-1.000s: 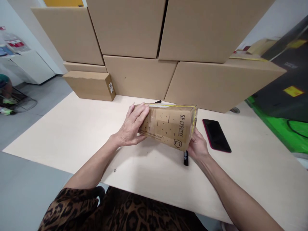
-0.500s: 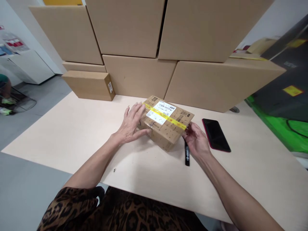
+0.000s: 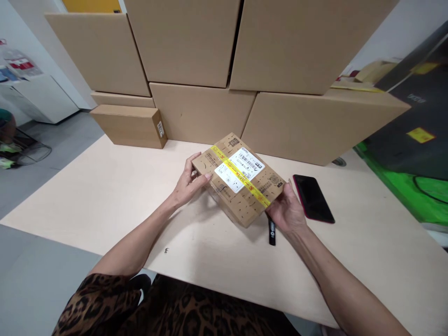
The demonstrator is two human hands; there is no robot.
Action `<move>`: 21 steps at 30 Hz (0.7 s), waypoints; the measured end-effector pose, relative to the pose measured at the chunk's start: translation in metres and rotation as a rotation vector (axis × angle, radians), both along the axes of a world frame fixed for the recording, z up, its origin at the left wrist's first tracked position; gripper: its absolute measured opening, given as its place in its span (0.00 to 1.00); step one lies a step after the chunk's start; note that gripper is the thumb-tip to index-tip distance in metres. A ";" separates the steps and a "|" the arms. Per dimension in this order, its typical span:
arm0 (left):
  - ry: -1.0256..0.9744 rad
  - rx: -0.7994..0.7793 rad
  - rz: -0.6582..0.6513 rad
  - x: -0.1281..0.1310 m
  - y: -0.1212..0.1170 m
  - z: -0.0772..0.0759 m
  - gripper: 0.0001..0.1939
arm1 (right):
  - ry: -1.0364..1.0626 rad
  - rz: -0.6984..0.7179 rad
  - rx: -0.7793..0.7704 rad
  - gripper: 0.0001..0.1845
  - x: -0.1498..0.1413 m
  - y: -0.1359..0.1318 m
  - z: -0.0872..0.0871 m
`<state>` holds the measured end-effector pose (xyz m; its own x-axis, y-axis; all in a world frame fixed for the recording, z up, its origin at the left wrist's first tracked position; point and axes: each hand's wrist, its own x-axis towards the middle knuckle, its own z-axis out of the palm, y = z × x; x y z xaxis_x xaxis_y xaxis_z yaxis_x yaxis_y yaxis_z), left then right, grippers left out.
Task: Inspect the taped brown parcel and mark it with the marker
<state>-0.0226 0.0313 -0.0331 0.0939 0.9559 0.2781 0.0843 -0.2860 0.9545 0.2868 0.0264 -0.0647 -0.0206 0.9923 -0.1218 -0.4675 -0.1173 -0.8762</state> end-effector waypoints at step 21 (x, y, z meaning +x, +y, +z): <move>-0.186 0.269 -0.067 0.000 -0.002 0.006 0.63 | -0.257 0.344 0.323 0.53 -0.007 -0.021 0.002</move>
